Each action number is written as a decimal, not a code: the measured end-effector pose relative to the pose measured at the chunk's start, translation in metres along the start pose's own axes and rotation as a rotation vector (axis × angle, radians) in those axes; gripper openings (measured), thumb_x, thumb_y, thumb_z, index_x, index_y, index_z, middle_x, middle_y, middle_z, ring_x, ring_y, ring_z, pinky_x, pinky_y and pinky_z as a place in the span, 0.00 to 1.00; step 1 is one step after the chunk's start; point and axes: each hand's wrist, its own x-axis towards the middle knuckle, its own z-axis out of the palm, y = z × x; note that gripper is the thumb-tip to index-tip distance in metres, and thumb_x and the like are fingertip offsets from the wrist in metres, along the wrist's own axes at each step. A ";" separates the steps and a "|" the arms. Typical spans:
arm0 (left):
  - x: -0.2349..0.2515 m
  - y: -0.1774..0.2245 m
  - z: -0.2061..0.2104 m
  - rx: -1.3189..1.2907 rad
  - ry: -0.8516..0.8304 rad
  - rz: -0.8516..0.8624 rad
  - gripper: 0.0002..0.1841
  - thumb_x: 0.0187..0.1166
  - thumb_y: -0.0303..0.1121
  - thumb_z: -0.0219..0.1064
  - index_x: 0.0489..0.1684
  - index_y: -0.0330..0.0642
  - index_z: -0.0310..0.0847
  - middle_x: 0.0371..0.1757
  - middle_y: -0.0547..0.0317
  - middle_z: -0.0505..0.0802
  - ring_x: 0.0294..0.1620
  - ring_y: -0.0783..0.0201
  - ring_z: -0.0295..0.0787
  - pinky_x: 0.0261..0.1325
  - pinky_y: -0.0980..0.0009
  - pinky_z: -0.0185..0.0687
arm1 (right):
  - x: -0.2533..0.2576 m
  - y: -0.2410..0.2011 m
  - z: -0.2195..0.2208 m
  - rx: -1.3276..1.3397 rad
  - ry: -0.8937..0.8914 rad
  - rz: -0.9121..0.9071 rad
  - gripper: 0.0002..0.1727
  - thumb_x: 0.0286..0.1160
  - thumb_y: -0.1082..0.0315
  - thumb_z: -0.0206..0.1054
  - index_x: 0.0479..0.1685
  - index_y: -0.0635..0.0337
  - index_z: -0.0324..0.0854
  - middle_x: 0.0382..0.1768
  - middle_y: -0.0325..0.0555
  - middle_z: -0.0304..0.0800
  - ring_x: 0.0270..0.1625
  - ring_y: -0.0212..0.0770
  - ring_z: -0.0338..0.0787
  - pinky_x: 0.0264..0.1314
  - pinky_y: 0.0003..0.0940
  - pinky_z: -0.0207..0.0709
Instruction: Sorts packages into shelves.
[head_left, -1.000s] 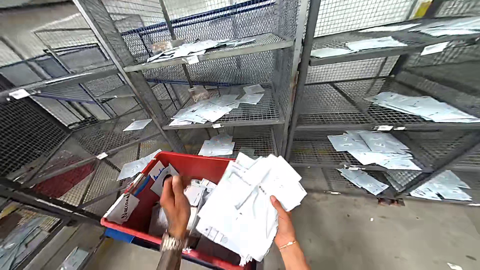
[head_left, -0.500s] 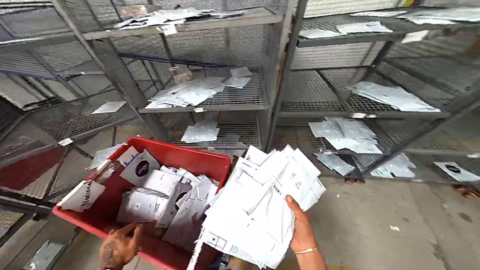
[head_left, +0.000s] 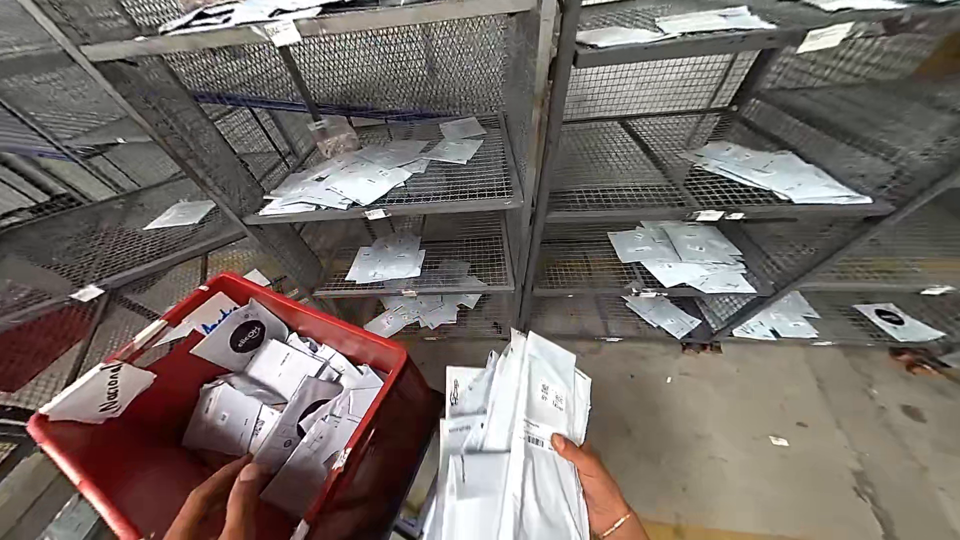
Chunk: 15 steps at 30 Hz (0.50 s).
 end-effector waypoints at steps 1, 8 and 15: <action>0.005 0.029 0.019 -0.097 -0.017 0.036 0.17 0.87 0.33 0.62 0.55 0.21 0.82 0.47 0.50 0.94 0.47 0.69 0.92 0.56 0.67 0.90 | 0.009 0.001 -0.003 -0.017 -0.033 0.022 0.38 0.52 0.60 0.85 0.66 0.61 0.72 0.45 0.49 0.96 0.47 0.41 0.97 0.52 0.41 0.93; 0.118 0.116 0.218 -0.196 -0.760 -0.033 0.37 0.73 0.61 0.71 0.77 0.47 0.78 0.69 0.57 0.89 0.69 0.60 0.86 0.72 0.53 0.83 | 0.097 -0.036 0.025 -0.205 -0.243 0.159 0.37 0.47 0.62 0.88 0.61 0.60 0.77 0.43 0.48 0.97 0.46 0.42 0.97 0.53 0.43 0.93; 0.200 0.134 0.327 0.241 -1.222 0.026 0.36 0.58 0.52 0.86 0.69 0.52 0.84 0.59 0.52 0.93 0.62 0.53 0.88 0.69 0.46 0.80 | 0.143 -0.070 0.053 -0.278 -0.306 0.140 0.33 0.52 0.69 0.84 0.62 0.61 0.76 0.45 0.45 0.97 0.48 0.40 0.97 0.56 0.40 0.92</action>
